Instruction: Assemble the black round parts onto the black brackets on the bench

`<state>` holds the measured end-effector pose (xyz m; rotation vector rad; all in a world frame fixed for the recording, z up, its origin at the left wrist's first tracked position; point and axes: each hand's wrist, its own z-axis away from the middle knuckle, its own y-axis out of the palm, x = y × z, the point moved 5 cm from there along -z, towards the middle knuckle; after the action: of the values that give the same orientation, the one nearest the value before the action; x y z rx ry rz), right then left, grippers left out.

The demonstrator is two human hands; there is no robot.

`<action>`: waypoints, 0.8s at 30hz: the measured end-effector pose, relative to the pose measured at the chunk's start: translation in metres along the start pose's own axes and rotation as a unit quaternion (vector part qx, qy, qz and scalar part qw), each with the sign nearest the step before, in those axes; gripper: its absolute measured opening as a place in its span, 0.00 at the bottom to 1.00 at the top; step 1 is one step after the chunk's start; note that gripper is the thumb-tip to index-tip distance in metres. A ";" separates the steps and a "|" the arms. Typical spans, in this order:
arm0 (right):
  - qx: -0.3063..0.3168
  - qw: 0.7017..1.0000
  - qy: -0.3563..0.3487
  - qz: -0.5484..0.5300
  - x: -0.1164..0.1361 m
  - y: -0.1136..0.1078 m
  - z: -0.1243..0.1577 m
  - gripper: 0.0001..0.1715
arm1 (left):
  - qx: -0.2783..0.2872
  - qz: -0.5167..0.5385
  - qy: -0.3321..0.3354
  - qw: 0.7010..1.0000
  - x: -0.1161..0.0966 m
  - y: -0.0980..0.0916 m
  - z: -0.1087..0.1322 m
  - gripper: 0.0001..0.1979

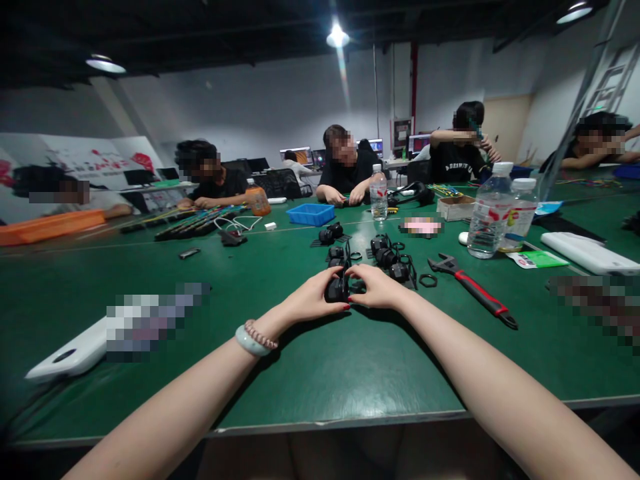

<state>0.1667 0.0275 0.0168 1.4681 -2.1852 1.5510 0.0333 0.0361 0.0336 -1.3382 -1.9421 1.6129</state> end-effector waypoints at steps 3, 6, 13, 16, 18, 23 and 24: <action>0.001 0.999 -0.028 0.029 0.009 0.000 -0.001 0.26 | -0.012 0.012 0.019 1.000 -0.006 0.000 0.000 0.37; 0.010 0.998 -0.039 0.042 0.013 -0.001 -0.001 0.25 | -0.019 0.018 0.031 0.999 -0.010 0.000 0.000 0.37; 0.025 0.998 -0.030 0.042 0.019 0.001 0.000 0.19 | -0.023 0.021 0.026 0.999 -0.010 -0.001 0.000 0.36; 0.026 0.998 -0.028 0.052 0.020 0.002 0.000 0.17 | -0.014 0.026 0.018 0.999 -0.011 -0.001 0.001 0.34; 0.025 0.998 -0.024 0.058 0.019 0.003 0.000 0.17 | -0.003 0.037 0.010 0.999 -0.011 0.000 0.001 0.33; 0.029 0.997 -0.019 0.062 0.016 0.004 0.000 0.17 | 0.020 0.068 -0.023 0.997 -0.008 0.003 0.001 0.31; 0.029 0.997 -0.020 0.063 0.016 0.005 0.001 0.17 | 0.024 0.073 -0.025 0.997 -0.008 0.004 0.001 0.30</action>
<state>0.1552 0.0171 0.0221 1.4126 -2.3163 1.6514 0.0383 0.0290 0.0324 -1.4635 -1.8598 1.7645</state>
